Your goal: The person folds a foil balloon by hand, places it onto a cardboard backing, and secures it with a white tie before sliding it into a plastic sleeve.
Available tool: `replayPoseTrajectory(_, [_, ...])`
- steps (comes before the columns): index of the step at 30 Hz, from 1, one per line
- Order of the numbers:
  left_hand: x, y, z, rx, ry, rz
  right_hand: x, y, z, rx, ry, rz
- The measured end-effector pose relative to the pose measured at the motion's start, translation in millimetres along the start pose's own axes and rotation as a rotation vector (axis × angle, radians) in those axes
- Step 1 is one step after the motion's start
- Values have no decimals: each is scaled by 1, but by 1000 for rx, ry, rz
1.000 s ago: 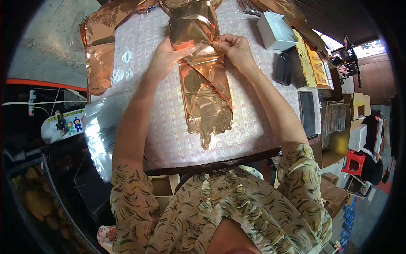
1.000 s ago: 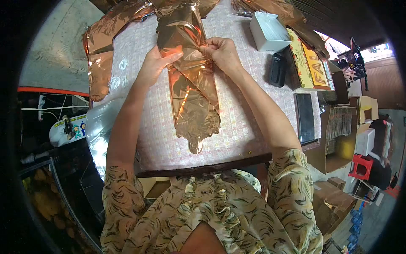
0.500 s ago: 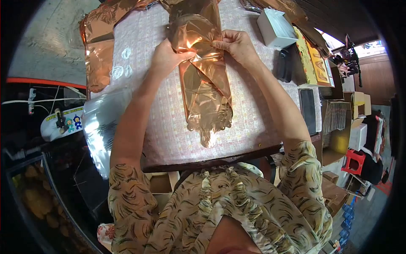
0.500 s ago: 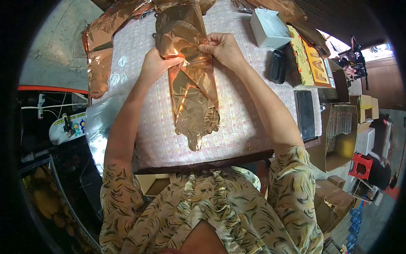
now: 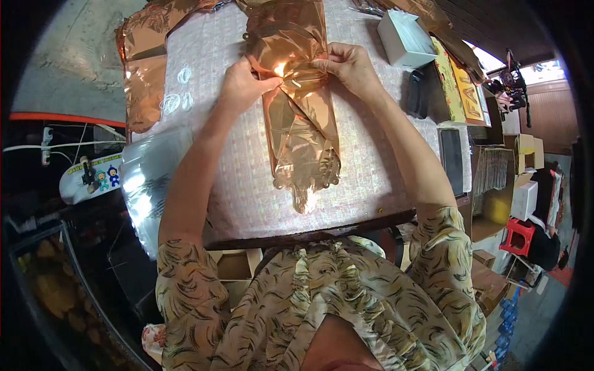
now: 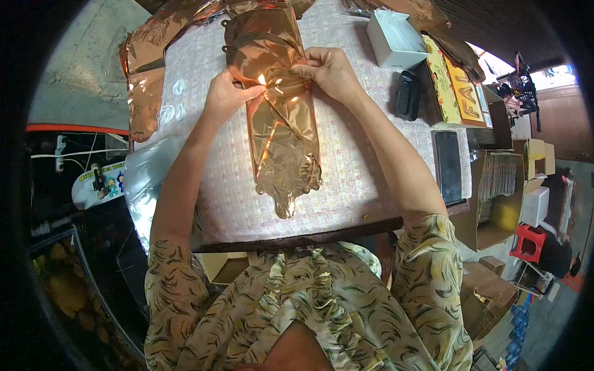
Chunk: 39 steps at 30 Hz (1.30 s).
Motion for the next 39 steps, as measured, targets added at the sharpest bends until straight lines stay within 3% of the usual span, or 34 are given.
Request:
replayPoseTrajectory(3, [0,0,5,77,8,135,-2,1,3,2,-1,-10])
replayPoseTrajectory(10, [-3,-4,12,179,-76,52,-5,-9,30,-95,-105,78])
replayPoseTrajectory(12, [-3,0,21,263,-274,596,-1,-6,32,-215,-104,61])
replayPoseTrajectory(13, [-4,-4,12,285,-208,382,-7,-2,35,-215,-104,62])
replayPoseTrajectory(15, [-7,0,19,431,-91,25,-11,-10,47,-474,-178,603])
replayPoseTrajectory(18, [-8,-3,17,612,-36,-141,-7,-9,53,-506,-175,673])
replayPoseTrajectory(26, [-14,1,21,722,-43,-239,-5,-4,58,-504,-156,626])
replayPoseTrajectory(33, [-14,4,25,777,-68,-310,-8,-23,64,-739,-153,850])
replayPoseTrajectory(39, [-18,6,30,620,-62,-141,-8,-11,76,-731,-162,928])
Point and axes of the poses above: each hand's wrist, its own z-axis away from the middle knuckle, its own x-axis out of the palm, y = z × x, the point moved 1 cm from there along -z, towards the middle knuckle, and after that the axes turned 4 degrees about -x, right-handed, at the moved point
